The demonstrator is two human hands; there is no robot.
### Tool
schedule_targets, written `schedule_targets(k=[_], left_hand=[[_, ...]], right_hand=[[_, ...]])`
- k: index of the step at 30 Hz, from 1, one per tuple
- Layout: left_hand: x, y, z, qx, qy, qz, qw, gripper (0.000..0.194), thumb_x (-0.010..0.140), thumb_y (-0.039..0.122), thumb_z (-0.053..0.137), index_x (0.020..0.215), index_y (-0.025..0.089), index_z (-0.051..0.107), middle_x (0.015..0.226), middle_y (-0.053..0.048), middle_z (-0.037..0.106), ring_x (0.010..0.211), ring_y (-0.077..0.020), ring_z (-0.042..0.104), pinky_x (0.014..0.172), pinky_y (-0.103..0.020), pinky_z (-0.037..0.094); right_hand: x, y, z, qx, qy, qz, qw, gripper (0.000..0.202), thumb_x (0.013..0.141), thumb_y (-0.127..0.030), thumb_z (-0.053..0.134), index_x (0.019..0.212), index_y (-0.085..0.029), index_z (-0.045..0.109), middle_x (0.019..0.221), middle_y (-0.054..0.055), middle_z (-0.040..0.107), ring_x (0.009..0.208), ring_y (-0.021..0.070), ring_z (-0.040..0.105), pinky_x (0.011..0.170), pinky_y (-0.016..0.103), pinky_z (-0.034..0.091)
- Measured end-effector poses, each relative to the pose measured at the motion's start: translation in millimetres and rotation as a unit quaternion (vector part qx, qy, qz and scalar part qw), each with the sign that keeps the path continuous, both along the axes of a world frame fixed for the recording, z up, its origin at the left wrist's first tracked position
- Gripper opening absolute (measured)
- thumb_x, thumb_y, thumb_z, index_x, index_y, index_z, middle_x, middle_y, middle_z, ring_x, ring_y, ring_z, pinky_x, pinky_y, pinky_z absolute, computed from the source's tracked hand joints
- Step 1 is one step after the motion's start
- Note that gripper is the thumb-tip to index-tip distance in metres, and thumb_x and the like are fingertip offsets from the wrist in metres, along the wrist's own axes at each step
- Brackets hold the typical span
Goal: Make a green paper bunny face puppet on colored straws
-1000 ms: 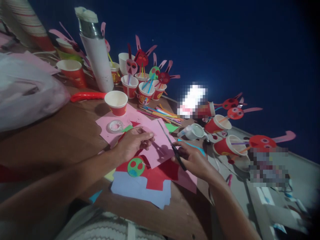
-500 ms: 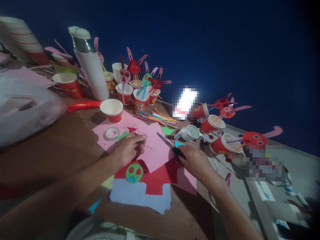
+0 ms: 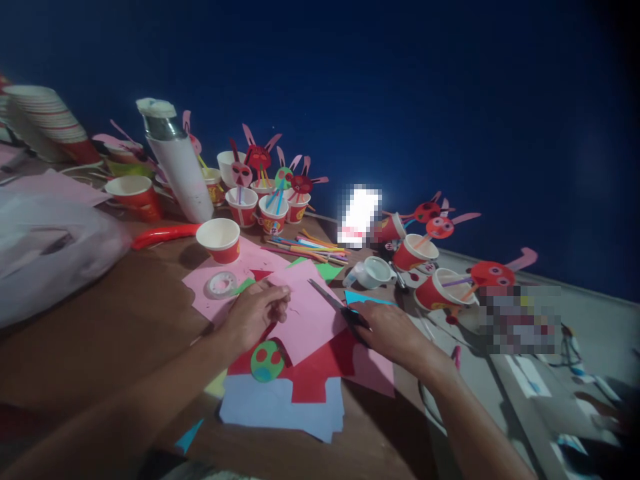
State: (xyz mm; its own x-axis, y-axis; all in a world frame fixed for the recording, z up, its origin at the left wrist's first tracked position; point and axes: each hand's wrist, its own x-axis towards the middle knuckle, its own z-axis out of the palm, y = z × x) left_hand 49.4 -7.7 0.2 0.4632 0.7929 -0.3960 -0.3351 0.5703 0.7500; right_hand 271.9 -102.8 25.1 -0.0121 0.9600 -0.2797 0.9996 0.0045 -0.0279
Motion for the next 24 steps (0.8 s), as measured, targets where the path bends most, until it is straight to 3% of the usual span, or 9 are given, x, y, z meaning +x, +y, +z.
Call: schedule_targets(k=[9,13,20,24], left_hand=[[-1.3,-2.7,-0.3,0.016,0.009,-0.009,1.0,0.016,0.062,0.017,0.074,0.065,0.012,0.059,0.059,0.0,0.058,0.046,-0.0057,0.048,0.044,-0.017,0.04],[-0.8,-2.8,1.4,0.023,0.014,-0.008,1.0,0.017,0.063,0.018,0.074,0.063,0.012,0.058,0.058,0.0,0.058,0.046,-0.0053,0.049,0.045,-0.016,0.04],[-0.3,-1.1,-0.2,0.016,0.015,-0.004,1.0,0.02,0.063,0.018,0.074,0.063,0.013,0.055,0.058,0.001,0.057,0.047,-0.005,0.048,0.044,-0.015,0.039],[-1.1,0.5,-1.9,0.021,0.007,-0.004,1.0,0.02,0.063,0.017,0.074,0.065,0.013,0.055,0.06,0.001,0.058,0.049,-0.0053,0.048,0.046,-0.016,0.04]], right_hand=[[-10.5,-3.8,11.8,0.001,-0.017,-0.018,1.0,0.025,0.083,-0.025,0.049,0.103,-0.019,0.062,0.095,0.012,0.07,0.088,0.0271,0.064,0.071,0.032,0.04],[-19.9,-7.3,21.0,0.018,-0.022,-0.045,0.999,0.029,0.085,-0.027,0.046,0.111,-0.02,0.057,0.099,0.012,0.069,0.094,0.0262,0.063,0.075,0.032,0.04],[-25.2,-10.5,15.0,0.018,-0.009,-0.057,0.998,0.029,0.084,-0.021,0.047,0.111,-0.019,0.057,0.097,0.012,0.069,0.093,0.0263,0.063,0.073,0.031,0.04],[-22.1,-19.8,33.8,0.012,0.01,-0.045,0.999,0.023,0.083,-0.022,0.049,0.102,-0.021,0.061,0.091,0.008,0.071,0.085,0.0237,0.064,0.068,0.028,0.039]])
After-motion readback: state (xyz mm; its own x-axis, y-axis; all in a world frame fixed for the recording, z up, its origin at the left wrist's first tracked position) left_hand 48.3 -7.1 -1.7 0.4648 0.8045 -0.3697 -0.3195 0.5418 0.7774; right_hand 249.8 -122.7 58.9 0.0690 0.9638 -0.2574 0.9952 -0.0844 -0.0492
